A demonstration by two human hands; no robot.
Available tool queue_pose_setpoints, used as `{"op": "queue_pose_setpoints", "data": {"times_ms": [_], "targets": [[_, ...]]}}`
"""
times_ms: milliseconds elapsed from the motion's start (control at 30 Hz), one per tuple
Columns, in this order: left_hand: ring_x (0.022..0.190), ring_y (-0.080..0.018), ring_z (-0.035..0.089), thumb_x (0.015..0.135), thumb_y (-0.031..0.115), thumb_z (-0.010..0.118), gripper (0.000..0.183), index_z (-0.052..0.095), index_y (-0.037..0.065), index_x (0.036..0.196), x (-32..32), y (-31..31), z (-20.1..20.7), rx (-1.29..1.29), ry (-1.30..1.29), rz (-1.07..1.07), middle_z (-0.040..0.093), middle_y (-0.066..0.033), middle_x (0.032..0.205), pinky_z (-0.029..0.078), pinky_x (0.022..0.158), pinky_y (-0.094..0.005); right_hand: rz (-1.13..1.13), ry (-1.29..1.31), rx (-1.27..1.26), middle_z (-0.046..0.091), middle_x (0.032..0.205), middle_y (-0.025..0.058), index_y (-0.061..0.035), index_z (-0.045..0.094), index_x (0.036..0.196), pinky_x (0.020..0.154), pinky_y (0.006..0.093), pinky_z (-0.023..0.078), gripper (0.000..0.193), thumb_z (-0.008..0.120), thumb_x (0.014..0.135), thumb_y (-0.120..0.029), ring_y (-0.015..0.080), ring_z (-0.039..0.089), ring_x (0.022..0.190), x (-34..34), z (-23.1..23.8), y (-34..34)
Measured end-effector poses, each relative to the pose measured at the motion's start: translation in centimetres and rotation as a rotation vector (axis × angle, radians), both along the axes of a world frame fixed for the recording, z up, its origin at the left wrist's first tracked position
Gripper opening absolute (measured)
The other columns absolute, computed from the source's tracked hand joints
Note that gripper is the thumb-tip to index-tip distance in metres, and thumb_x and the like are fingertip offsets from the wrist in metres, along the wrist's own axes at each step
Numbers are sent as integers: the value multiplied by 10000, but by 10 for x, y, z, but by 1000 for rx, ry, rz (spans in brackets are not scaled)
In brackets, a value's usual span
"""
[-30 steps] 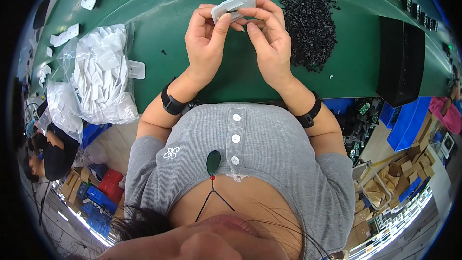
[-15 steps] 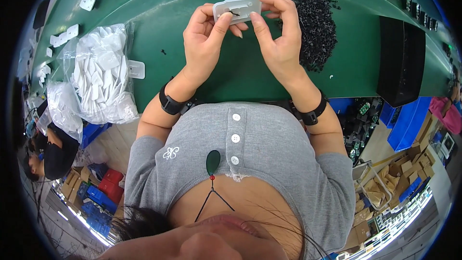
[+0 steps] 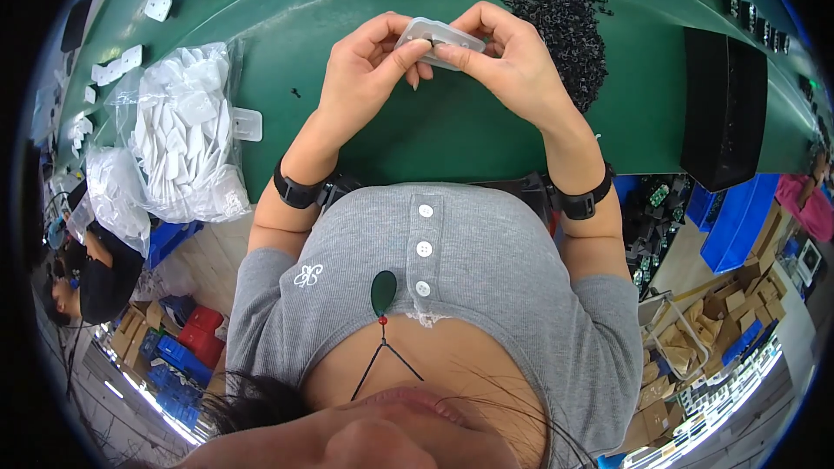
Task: The person assembles components by hand, picking up a white plastic base and a small black component, then inserting the component into the base. They then fit a black housing onto the assembly and place the unit on the work surface, repeating the process.
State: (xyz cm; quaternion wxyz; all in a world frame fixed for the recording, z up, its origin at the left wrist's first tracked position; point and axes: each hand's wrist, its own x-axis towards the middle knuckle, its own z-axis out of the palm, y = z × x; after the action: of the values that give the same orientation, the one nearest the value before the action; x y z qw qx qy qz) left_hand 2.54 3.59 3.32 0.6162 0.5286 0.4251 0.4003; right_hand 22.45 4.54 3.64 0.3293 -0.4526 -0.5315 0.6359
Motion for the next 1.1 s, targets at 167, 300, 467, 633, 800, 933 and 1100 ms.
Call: {"op": "queue_pose_setpoints", "data": {"times_ms": [167,300,467,633,800,933,1100], "targets": [[693,-142,651,950,33,586,145,574,-70,1051,-7,1,-3,-67,-229,60,663,-114,885,525,616,-241,-85,-108,150,602,846,6,-24,586,966,659,189,451,171,700,903,-134,49,553,742,-17,6,-4],[691,-167,666,969,51,559,166,566,-88,1060,-28,10,-8,-110,-251,204,671,-173,879,532,621,-250,-21,-133,112,604,859,3,-24,596,978,653,196,443,211,722,889,-167,51,548,753,-31,1,13],[702,-225,673,958,129,568,156,653,3,996,-55,42,-16,67,389,221,702,-118,812,522,639,-312,-103,-635,838,611,940,75,-30,613,1046,736,317,476,337,746,832,-253,210,594,853,-48,11,89],[770,-286,614,917,177,609,159,686,44,956,-47,63,-18,502,898,68,641,-109,853,504,705,-377,-362,-1091,1532,620,943,138,-17,611,1027,751,417,495,484,706,811,-440,338,609,887,-54,2,176],[1040,-337,581,811,151,647,537,518,-23,1303,-37,73,28,121,1041,-298,566,-199,1248,469,912,-407,12,-1147,771,644,993,169,-19,600,1047,813,427,503,428,727,810,-351,348,619,977,-55,1,190],[999,-316,581,833,132,667,424,563,42,1234,-47,42,-1,343,976,42,573,-140,1141,479,840,-396,-29,-477,619,602,989,120,-22,533,1119,837,344,485,393,710,793,-152,228,600,950,-48,-16,161],[998,-280,559,720,176,778,574,538,72,1231,-51,19,-18,672,1006,119,553,-94,1091,472,834,-394,-75,-306,495,595,1008,94,14,527,1131,852,285,468,320,658,869,-112,154,579,947,-27,0,89]]}}
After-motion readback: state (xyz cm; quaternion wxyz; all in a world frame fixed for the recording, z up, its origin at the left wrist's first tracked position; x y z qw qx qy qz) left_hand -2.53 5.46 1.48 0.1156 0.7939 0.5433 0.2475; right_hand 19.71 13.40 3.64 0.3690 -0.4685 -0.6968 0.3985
